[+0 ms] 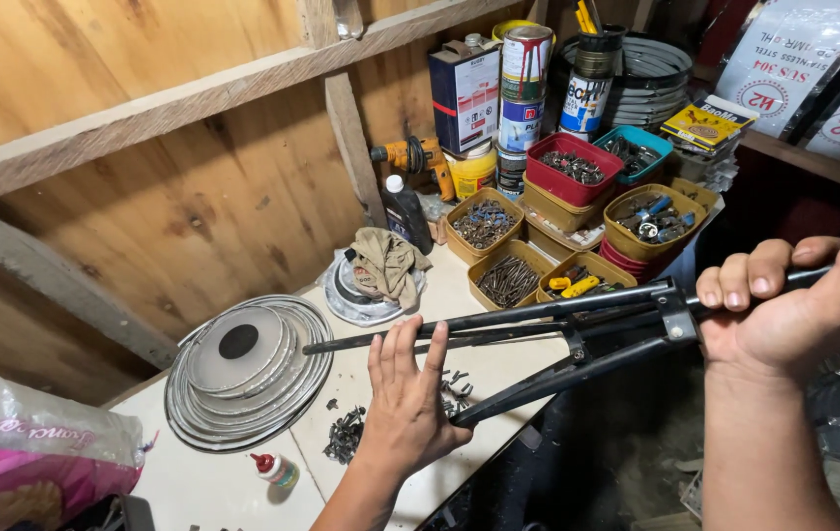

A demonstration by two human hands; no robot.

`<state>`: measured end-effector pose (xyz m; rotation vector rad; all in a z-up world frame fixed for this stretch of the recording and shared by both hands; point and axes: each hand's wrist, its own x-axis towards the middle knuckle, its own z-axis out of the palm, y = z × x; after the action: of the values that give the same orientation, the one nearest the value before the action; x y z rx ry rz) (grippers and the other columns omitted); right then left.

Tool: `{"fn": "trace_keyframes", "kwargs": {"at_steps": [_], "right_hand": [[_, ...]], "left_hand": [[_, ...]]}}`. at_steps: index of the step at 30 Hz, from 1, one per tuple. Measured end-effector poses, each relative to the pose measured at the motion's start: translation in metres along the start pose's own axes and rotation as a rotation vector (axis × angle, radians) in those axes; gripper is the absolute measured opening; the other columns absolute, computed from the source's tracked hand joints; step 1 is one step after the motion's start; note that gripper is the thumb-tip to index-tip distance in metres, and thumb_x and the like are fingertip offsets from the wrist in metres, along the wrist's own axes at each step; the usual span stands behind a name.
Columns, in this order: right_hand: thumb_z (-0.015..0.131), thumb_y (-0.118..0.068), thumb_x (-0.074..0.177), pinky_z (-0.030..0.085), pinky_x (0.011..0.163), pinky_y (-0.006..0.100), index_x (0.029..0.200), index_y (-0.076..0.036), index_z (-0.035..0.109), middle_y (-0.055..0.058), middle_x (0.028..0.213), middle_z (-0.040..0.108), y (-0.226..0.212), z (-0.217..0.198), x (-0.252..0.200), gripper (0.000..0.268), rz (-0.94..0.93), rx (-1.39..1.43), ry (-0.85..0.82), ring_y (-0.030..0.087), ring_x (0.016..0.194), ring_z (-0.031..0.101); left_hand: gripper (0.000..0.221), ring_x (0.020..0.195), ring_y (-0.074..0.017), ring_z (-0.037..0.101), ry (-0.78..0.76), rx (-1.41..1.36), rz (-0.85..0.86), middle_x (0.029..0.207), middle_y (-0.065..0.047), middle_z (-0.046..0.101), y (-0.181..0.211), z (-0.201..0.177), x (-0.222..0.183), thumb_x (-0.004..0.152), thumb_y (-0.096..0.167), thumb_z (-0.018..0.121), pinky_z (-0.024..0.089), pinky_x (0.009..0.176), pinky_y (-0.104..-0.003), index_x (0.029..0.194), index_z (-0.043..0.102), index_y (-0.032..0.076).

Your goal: Repairing and lubricating a metal tripod stand on a workbench

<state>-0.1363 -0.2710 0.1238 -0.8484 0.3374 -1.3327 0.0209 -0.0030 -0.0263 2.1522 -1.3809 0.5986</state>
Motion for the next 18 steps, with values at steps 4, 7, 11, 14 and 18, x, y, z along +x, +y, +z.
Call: {"fn": "trace_keyframes", "kwargs": {"at_steps": [4, 7, 11, 14, 18], "right_hand": [[0.067, -0.075, 0.069, 0.024, 0.044, 0.025, 0.075, -0.026, 0.048, -0.004, 0.052, 0.028, 0.003, -0.002, 0.001, 0.053, -0.007, -0.003, 0.003, 0.011, 0.042, 0.027], [0.066, -0.073, 0.072, 0.023, 0.044, 0.025, 0.075, -0.027, 0.049, -0.004, 0.052, 0.028, 0.004, -0.004, 0.002, 0.049, 0.01, 0.012, -0.016, 0.011, 0.041, 0.026], [0.066, -0.069, 0.077, 0.02, 0.042, 0.024, 0.075, -0.028, 0.049, -0.005, 0.052, 0.025, 0.01, -0.025, 0.014, 0.044, 0.045, 0.018, -0.062, 0.009, 0.04, 0.024], [0.059, -0.055, 0.088, 0.022, 0.046, 0.025, 0.084, -0.032, 0.049, -0.009, 0.058, 0.026, 0.024, -0.062, 0.036, 0.026, 0.023, 0.006, -0.13, 0.007, 0.046, 0.023], [0.054, -0.041, 0.103, 0.029, 0.06, 0.025, 0.084, -0.03, 0.041, -0.012, 0.069, 0.029, 0.04, -0.105, 0.058, 0.026, -0.051, -0.01, -0.314, 0.005, 0.058, 0.027]], "left_hand": [[0.154, 0.147, -0.0466, 0.031, 0.016, -0.013, 0.008, 0.157, -0.029, 0.029, -0.002, -0.003, 0.001, 0.035, 0.044, 0.1, 0.018, 0.122, -0.064, 0.163, 0.02, 0.012], [0.163, 0.153, -0.0442, 0.025, -0.029, -0.013, -0.005, 0.162, -0.027, 0.024, -0.003, -0.003, 0.0, 0.031, 0.051, 0.105, 0.014, 0.123, -0.063, 0.164, 0.018, 0.012], [0.177, 0.158, -0.0469, 0.003, -0.167, -0.011, -0.019, 0.168, -0.032, 0.002, -0.007, -0.011, -0.008, 0.04, 0.078, 0.108, 0.001, 0.124, -0.06, 0.165, 0.004, 0.009], [0.184, 0.158, -0.0484, -0.001, -0.136, 0.07, -0.029, 0.168, -0.034, -0.003, -0.02, -0.016, -0.021, 0.035, 0.082, 0.108, 0.002, 0.124, -0.061, 0.165, 0.001, 0.007], [0.191, 0.157, -0.0477, -0.004, -0.224, 0.143, -0.095, 0.169, -0.031, -0.008, -0.031, -0.018, -0.033, 0.029, 0.081, 0.113, 0.003, 0.121, -0.063, 0.165, 0.0, 0.01]]}}
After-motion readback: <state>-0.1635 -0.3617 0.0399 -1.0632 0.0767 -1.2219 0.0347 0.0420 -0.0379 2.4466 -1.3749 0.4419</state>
